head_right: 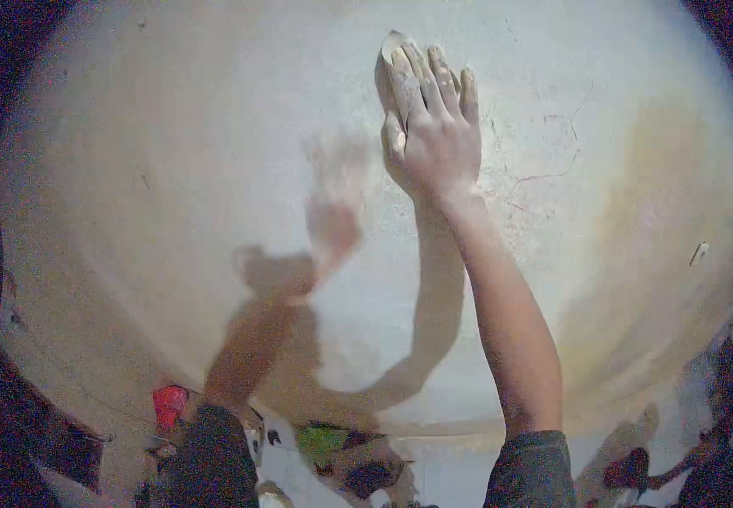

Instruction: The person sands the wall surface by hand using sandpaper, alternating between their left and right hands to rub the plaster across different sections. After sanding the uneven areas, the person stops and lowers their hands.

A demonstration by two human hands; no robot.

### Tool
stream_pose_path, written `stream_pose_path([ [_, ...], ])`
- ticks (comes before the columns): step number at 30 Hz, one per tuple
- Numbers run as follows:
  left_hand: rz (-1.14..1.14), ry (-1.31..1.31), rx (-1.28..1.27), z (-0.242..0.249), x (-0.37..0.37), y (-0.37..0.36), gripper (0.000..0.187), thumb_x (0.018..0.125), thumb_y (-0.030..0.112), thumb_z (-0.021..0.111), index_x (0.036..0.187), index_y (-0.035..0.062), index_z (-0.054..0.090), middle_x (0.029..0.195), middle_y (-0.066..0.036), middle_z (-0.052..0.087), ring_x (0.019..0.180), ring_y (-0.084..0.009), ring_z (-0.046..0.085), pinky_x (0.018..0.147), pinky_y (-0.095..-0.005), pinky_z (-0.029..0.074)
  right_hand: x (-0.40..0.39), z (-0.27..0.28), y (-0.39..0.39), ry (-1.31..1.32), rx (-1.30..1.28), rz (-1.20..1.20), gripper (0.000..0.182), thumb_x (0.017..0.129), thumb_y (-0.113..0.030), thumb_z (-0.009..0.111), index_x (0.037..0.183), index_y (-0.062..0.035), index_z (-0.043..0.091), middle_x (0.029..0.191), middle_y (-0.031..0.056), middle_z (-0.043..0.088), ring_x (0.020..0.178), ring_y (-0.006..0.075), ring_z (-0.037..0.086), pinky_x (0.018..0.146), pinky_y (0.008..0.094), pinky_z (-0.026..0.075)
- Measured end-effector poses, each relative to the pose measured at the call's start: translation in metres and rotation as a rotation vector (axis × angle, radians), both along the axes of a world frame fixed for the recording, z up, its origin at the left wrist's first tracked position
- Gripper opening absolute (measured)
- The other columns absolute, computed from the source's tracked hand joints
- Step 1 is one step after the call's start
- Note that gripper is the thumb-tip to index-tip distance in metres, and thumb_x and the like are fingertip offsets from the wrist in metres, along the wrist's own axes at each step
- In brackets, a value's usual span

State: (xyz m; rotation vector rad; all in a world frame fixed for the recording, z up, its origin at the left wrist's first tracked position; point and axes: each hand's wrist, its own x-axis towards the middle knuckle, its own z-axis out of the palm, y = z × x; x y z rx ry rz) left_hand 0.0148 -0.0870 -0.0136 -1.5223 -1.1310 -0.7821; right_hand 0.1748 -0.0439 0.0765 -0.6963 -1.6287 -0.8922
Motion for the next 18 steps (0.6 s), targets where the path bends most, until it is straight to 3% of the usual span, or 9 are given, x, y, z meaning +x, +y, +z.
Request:
stream_pose_path([
  [1, 0.018, -0.083, -0.186, -0.065, 0.0, 0.01, 0.066, 0.088, 0.007, 0.05, 0.152, 0.0061, 0.036, 0.154, -0.021, 0.037, 0.142, -0.037, 0.036, 0.12, -0.049, 0.026, -0.001, -0.001, 0.001, 0.008, 0.009, 0.011, 0.067, 0.092, -0.031, 0.047, 0.155, -0.0161, 0.029, 0.157, 0.0063, 0.036, 0.148, 0.0252, 0.027, 0.124, 0.0487, 0.011],
  [2, -0.033, 0.069, -0.211, -0.116, -0.003, 0.002, 0.062, 0.088, 0.008, 0.049, 0.15, 0.0071, 0.04, 0.154, -0.021, 0.037, 0.14, -0.036, 0.039, 0.117, -0.0474, 0.031, -0.001, -0.003, 0.003, -0.001, 0.003, 0.015, 0.068, 0.092, -0.032, 0.047, 0.155, -0.0154, 0.029, 0.158, 0.0063, 0.035, 0.148, 0.0251, 0.027, 0.124, 0.0487, 0.011],
  [3, -0.231, -0.027, -0.135, -0.171, -0.003, 0.009, 0.055, 0.09, 0.01, 0.049, 0.145, 0.0068, 0.048, 0.15, -0.018, 0.044, 0.137, -0.0331, 0.045, 0.116, -0.0475, 0.033, 0.0, -0.001, 0.006, -0.003, 0.006, 0.015, 0.069, 0.092, -0.032, 0.048, 0.156, -0.0147, 0.028, 0.158, 0.0063, 0.034, 0.148, 0.025, 0.027, 0.124, 0.0486, 0.01],
  [5, -0.228, -0.14, -0.248, -0.187, 0.009, -0.015, 0.048, 0.091, 0.011, 0.049, 0.139, 0.0065, 0.055, 0.143, -0.015, 0.054, 0.133, -0.0292, 0.05, 0.117, -0.049, 0.03, 0.002, 0.003, 0.002, 0.003, 0.009, 0.003, 0.07, 0.091, -0.032, 0.048, 0.156, -0.0136, 0.027, 0.159, 0.007, 0.033, 0.149, 0.0248, 0.025, 0.124, 0.0484, 0.01],
  [8, -0.004, 0.075, -0.07, -0.15, -0.009, -0.005, 0.048, 0.091, 0.01, 0.048, 0.138, 0.0047, 0.055, 0.142, -0.016, 0.054, 0.132, -0.0306, 0.051, 0.118, -0.0512, 0.027, 0.01, -0.004, -0.005, -0.063, -0.072, 0.021, 0.07, 0.092, -0.033, 0.047, 0.156, -0.0105, 0.027, 0.16, 0.0098, 0.03, 0.15, 0.024, 0.021, 0.124, 0.0482, 0.008],
  [9, -0.101, -0.192, -0.029, -0.101, -0.009, 0.007, 0.056, 0.09, 0.01, 0.048, 0.146, 0.0018, 0.045, 0.157, -0.019, 0.035, 0.146, -0.0382, 0.03, 0.12, -0.0558, 0.02, 0.011, -0.007, -0.005, -0.07, -0.085, 0.026, 0.071, 0.092, -0.034, 0.047, 0.156, -0.0105, 0.027, 0.16, 0.0096, 0.03, 0.151, 0.0239, 0.021, 0.124, 0.0483, 0.008],
  [13, -0.112, -0.324, 0.106, 0.077, -0.014, 0.004, 0.057, 0.091, 0.009, 0.046, 0.147, -0.0023, 0.04, 0.157, -0.022, 0.032, 0.147, -0.0392, 0.026, 0.121, -0.0561, 0.015, 0.009, -0.017, -0.003, -0.068, -0.108, 0.057, 0.069, 0.092, -0.034, 0.049, 0.155, -0.0129, 0.029, 0.159, 0.0086, 0.031, 0.151, 0.0244, 0.021, 0.124, 0.0494, 0.009],
  [16, -0.19, -0.308, 0.133, 0.087, -0.007, 0.008, 0.061, 0.087, 0.005, 0.046, 0.147, -0.0029, 0.04, 0.156, -0.022, 0.033, 0.148, -0.0379, 0.024, 0.122, -0.0557, 0.012, 0.007, -0.03, -0.007, -0.044, -0.11, 0.083, 0.067, 0.093, -0.032, 0.049, 0.155, -0.0149, 0.031, 0.16, 0.0082, 0.032, 0.15, 0.025, 0.023, 0.123, 0.0505, 0.01],
  [18, -0.153, -0.218, 0.132, 0.05, 0.002, 0.005, 0.064, 0.084, 0.003, 0.046, 0.147, -0.0045, 0.039, 0.155, -0.024, 0.034, 0.149, -0.0363, 0.023, 0.123, -0.0536, 0.011, 0.006, -0.063, 0.0, -0.056, -0.098, 0.091, 0.064, 0.093, -0.029, 0.052, 0.154, -0.0165, 0.035, 0.16, 0.006, 0.032, 0.148, 0.0271, 0.028, 0.122, 0.053, 0.012],
])
